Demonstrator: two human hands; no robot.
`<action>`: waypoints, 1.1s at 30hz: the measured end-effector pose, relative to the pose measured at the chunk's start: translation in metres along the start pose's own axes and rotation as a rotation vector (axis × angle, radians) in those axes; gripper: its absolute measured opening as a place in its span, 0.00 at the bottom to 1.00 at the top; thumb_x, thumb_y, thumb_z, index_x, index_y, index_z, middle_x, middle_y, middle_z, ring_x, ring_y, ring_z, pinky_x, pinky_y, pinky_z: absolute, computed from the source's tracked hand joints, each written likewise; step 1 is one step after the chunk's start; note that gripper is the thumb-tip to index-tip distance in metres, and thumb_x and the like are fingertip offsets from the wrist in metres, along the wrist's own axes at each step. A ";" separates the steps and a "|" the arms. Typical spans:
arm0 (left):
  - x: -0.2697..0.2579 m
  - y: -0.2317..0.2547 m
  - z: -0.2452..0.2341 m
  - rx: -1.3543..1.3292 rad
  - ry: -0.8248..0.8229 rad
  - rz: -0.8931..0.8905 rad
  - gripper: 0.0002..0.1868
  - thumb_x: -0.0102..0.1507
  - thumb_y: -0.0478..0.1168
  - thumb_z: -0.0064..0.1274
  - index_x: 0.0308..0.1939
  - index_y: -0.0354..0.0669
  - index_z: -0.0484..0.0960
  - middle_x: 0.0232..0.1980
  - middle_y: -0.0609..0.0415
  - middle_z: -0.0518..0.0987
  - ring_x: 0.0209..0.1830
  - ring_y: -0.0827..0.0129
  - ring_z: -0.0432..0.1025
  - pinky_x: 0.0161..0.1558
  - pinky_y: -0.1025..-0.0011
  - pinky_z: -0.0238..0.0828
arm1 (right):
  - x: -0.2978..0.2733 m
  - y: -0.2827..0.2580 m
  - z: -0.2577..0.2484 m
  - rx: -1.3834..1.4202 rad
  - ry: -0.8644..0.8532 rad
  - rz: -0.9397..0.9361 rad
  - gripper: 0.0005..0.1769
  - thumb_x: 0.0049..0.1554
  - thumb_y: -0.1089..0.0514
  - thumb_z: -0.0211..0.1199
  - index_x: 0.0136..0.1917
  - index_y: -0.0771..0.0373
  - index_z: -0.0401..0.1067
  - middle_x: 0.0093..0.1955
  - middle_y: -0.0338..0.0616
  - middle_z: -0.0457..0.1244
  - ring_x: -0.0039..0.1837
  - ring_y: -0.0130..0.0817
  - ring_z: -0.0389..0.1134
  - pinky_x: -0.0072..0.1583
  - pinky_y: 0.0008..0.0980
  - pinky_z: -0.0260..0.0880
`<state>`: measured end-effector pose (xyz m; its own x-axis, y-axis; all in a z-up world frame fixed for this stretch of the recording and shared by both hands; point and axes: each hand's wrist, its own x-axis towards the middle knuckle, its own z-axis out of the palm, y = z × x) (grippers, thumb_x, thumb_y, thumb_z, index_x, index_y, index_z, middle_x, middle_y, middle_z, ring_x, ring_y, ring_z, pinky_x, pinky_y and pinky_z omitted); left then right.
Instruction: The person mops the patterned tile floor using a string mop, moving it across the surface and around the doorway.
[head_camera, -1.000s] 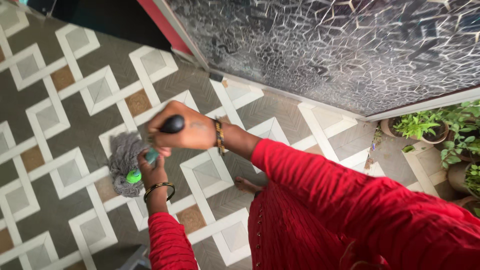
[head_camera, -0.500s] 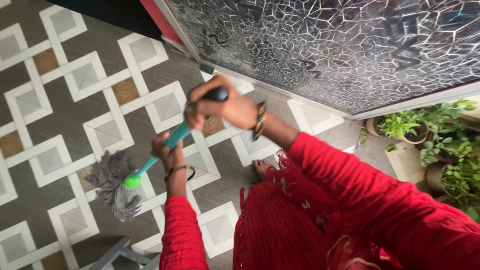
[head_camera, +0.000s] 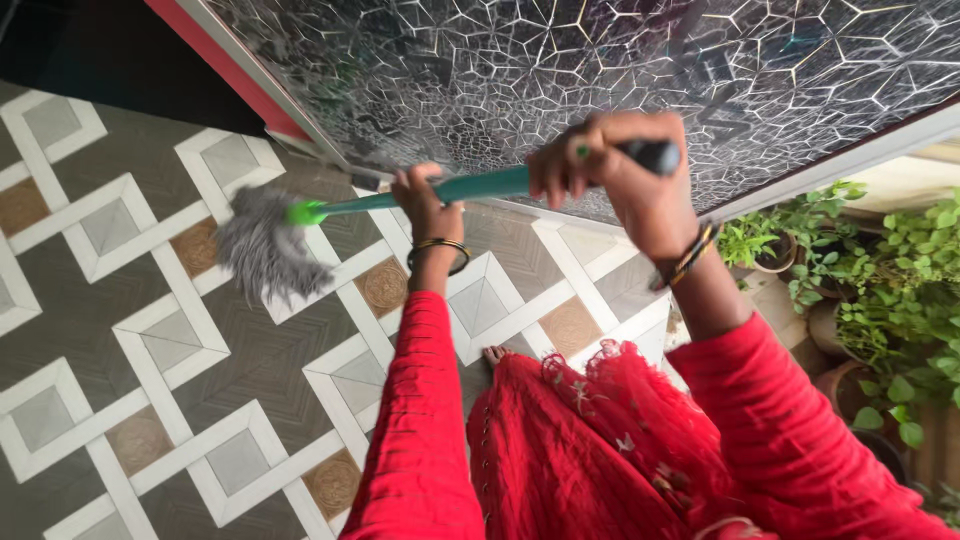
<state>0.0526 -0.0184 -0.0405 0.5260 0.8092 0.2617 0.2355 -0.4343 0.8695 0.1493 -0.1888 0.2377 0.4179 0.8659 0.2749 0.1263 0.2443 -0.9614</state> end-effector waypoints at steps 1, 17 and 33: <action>-0.003 0.001 -0.007 0.002 -0.005 0.005 0.19 0.58 0.34 0.57 0.51 0.42 0.69 0.57 0.42 0.66 0.65 0.43 0.59 0.67 0.41 0.53 | -0.010 0.003 0.004 -0.097 0.039 0.006 0.18 0.64 0.62 0.51 0.32 0.65 0.64 0.36 0.51 0.67 0.44 0.42 0.73 0.53 0.41 0.78; -0.050 -0.085 -0.196 0.197 -0.096 -0.200 0.27 0.64 0.49 0.57 0.63 0.44 0.71 0.63 0.39 0.75 0.62 0.42 0.70 0.59 0.53 0.67 | 0.016 0.064 0.150 0.229 -0.227 0.043 0.05 0.59 0.69 0.55 0.43 0.70 0.72 0.42 0.47 0.70 0.46 0.33 0.74 0.49 0.30 0.77; -0.104 -0.015 -0.216 0.283 -0.035 -0.377 0.25 0.60 0.46 0.56 0.57 0.44 0.67 0.58 0.43 0.74 0.57 0.44 0.73 0.53 0.51 0.71 | -0.037 0.090 0.188 -0.029 -0.369 -0.052 0.10 0.60 0.61 0.60 0.37 0.68 0.69 0.36 0.46 0.64 0.37 0.31 0.64 0.43 0.35 0.68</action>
<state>-0.1821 -0.0103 0.0099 0.3873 0.9194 -0.0694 0.6263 -0.2071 0.7516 -0.0242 -0.1165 0.1402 0.0580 0.9531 0.2970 0.1666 0.2841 -0.9442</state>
